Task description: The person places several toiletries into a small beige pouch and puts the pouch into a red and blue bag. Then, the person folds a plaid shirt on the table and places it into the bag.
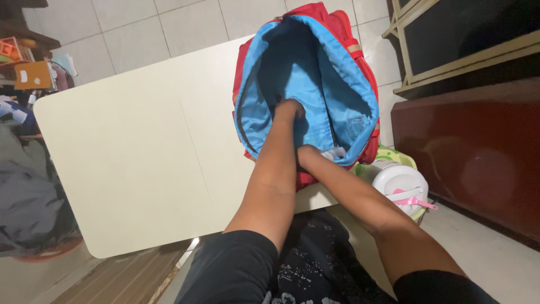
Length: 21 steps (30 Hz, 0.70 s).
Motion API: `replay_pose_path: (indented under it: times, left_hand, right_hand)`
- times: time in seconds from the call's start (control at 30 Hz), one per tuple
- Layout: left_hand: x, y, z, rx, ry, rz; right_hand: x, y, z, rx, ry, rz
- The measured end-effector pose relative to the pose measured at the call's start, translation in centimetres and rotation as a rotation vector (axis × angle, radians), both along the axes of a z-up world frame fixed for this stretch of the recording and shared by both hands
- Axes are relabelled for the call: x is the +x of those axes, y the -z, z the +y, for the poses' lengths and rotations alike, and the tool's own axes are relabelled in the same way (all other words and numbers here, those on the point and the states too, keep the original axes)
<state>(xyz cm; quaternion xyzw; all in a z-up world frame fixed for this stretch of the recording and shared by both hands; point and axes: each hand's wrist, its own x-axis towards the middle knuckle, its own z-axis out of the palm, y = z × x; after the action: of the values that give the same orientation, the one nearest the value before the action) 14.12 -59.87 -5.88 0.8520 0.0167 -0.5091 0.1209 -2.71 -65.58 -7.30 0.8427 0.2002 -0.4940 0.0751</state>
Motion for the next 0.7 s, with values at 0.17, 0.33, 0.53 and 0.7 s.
replay_pose_path:
  times: [0.17, 0.33, 0.53, 0.7]
  left_hand:
    - [-0.2, 0.5, -0.1, -0.014, 0.034, 0.004]
    - [0.4, 1.6, -0.2, -0.018, 0.136, -0.031]
    - [2.1, 0.7, -0.8, -0.100, 0.476, -0.207]
    - [1.9, -13.6, -0.4, -0.374, 0.326, -0.523]
  right_hand:
    - [-0.2, -1.3, 1.1, 0.010, -0.061, 0.038]
    - [0.9, -3.3, 1.2, -0.068, -0.085, 0.059]
    - [5.1, -5.2, -0.2, -0.043, -0.037, -0.073]
    - [6.5, -12.7, -5.3, 0.189, -0.077, -0.388]
